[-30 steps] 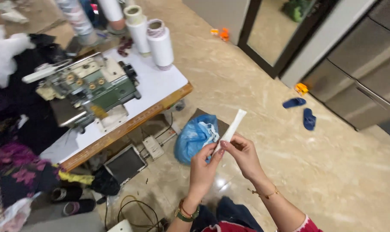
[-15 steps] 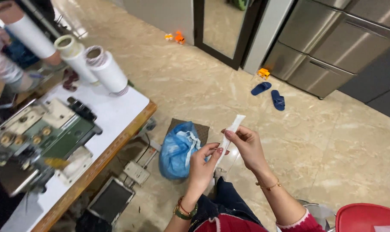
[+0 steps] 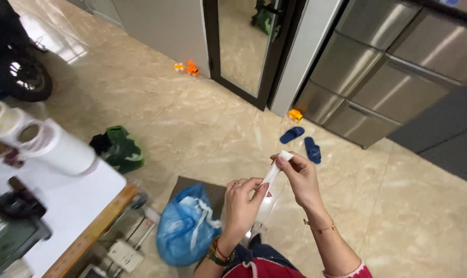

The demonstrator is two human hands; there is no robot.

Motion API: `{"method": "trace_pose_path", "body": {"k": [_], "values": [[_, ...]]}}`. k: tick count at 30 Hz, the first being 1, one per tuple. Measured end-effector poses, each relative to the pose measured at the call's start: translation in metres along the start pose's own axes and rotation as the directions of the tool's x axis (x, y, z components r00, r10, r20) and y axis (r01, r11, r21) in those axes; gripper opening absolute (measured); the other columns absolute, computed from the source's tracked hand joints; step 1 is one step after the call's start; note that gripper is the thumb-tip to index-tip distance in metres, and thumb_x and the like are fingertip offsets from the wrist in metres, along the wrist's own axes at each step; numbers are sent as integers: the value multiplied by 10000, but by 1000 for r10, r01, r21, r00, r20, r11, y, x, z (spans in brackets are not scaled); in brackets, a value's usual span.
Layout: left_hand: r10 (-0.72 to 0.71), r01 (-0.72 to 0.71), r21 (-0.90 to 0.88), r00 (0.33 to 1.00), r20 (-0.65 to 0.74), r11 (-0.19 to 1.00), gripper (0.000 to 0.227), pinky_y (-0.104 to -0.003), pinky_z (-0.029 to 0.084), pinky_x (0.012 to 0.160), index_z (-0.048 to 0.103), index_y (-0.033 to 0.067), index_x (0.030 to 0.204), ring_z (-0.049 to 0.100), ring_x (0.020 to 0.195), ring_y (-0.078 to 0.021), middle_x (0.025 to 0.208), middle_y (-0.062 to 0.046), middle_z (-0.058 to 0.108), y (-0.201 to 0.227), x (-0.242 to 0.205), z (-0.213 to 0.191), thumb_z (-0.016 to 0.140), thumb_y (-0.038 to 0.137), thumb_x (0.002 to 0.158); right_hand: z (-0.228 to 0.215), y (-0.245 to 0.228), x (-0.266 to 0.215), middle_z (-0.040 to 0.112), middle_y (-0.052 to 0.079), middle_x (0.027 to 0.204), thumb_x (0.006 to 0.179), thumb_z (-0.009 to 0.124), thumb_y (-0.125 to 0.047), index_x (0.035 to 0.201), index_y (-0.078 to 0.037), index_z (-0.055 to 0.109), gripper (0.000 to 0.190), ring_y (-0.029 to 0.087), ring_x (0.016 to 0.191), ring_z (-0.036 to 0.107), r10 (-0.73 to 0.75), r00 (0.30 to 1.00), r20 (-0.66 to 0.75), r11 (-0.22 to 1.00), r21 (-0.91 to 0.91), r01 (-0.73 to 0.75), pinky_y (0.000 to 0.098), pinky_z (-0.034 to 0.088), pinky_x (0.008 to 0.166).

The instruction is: The person prepares a small sewn fabric strip by folding it and then pressing it flat with a steam iron.

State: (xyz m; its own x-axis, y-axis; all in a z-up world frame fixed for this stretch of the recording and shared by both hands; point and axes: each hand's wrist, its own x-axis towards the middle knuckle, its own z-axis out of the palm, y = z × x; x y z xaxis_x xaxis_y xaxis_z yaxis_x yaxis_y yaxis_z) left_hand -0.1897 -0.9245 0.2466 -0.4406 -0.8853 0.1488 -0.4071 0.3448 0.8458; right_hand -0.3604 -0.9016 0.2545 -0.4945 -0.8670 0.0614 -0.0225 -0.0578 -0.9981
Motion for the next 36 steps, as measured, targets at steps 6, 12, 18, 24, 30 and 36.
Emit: {"method": "trace_pose_path", "body": {"k": [6, 12, 18, 24, 30, 36], "values": [[-120, 160, -616, 987, 107, 771, 373, -294, 529, 902, 557, 107, 1209, 694, 1067, -176, 1128, -73, 722, 32, 103, 39, 687, 321, 933, -29, -12, 101, 806, 88, 952, 959, 657, -144, 986, -9, 798, 196, 156, 872, 723, -10, 986, 166, 996, -81, 24, 277, 561, 800], [-94, 122, -512, 992, 81, 850, 281, -281, 355, 503, 644, 106, 1132, 447, 514, -91, 651, -3, 564, 30, 185, 52, 521, 337, 1030, -30, -6, 179, 561, 50, 1120, 997, 613, -225, 1150, 14, 747, 314, 88, 640, 456, 12, 948, 317, 996, 80, -40, 220, 376, 552], [231, -264, -130, 946, -225, 956, 327, -327, 481, 764, 671, 96, 1303, 698, 788, -173, 986, -17, 784, -12, 267, 47, 456, 198, 1079, -13, 13, 271, 588, 30, 965, 936, 719, -104, 1002, -97, 771, 85, 150, 969, 553, -333, 893, 302, 924, -84, 373, 263, 499, 845], [-73, 257, -767, 961, 265, 587, 661, -299, 497, 859, 703, 37, 956, 640, 808, -159, 839, -75, 667, -56, 384, -4, 302, 556, 1034, 54, 15, 403, 425, 59, 1078, 1024, 593, -190, 1082, -68, 748, 205, 95, 691, 570, -327, 715, 618, 936, 106, 336, 188, 586, 518], [-330, 113, -768, 934, -134, 631, 234, -268, 448, 693, 712, 48, 990, 601, 750, -136, 795, -62, 669, -94, 480, -72, 667, 276, 966, 152, -6, 497, 622, 69, 1317, 955, 670, -108, 1353, -88, 636, 400, 204, 1275, 543, -329, 722, 609, 928, 69, 366, 335, 433, 1018], [-316, -47, -614, 825, -468, 788, 130, -315, 511, 863, 758, 60, 985, 611, 839, -111, 814, -71, 729, -146, 548, -124, 738, 186, 957, 244, 7, 572, 716, 159, 1005, 1040, 510, -136, 1170, 13, 737, 301, 251, 952, 647, -300, 692, 657, 940, 77, 334, 414, 505, 912]]}}
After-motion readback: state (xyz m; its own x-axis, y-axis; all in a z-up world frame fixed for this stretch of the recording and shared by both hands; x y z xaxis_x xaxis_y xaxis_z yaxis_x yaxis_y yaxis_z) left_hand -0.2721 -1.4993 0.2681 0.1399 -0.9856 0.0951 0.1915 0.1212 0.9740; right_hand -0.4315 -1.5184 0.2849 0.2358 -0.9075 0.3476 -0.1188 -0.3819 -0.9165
